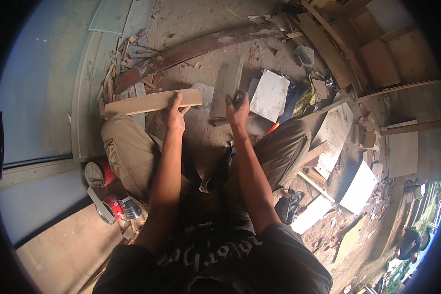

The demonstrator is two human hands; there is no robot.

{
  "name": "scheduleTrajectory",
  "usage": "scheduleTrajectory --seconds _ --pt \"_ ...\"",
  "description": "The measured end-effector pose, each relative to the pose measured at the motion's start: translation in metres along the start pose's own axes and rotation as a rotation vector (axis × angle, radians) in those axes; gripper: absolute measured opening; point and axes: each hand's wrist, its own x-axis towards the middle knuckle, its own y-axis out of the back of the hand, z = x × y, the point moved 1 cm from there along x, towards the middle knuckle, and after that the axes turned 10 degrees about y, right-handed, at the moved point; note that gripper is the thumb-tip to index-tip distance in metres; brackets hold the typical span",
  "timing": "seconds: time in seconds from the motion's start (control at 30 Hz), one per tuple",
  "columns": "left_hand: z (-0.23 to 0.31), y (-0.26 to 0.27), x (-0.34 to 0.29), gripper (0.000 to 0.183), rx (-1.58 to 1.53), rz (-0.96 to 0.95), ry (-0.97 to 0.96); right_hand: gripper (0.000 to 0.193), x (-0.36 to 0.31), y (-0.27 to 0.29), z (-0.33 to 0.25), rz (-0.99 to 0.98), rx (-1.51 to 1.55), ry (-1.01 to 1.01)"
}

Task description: The person sands a white rectangular tile with sandpaper, then uses a hammer to drive a nail into a wooden plank. The person also handles a black plastic bag and other debris on the floor.

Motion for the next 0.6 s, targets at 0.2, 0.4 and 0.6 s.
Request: scheduleTrajectory --seconds 0.2,0.4,0.6 --pt "0.006 0.004 -0.016 0.088 0.044 -0.008 -0.011 0.028 -0.019 -0.031 -0.016 -0.188 -0.473 0.111" --pt "0.007 0.016 -0.020 0.088 0.060 0.042 -0.027 0.034 -0.029 -0.039 -0.003 -0.273 -0.506 0.194" --pt "-0.022 0.033 -0.005 0.079 -0.034 0.059 0.099 0.047 -0.024 -0.029 0.013 -0.397 -0.241 -0.131"
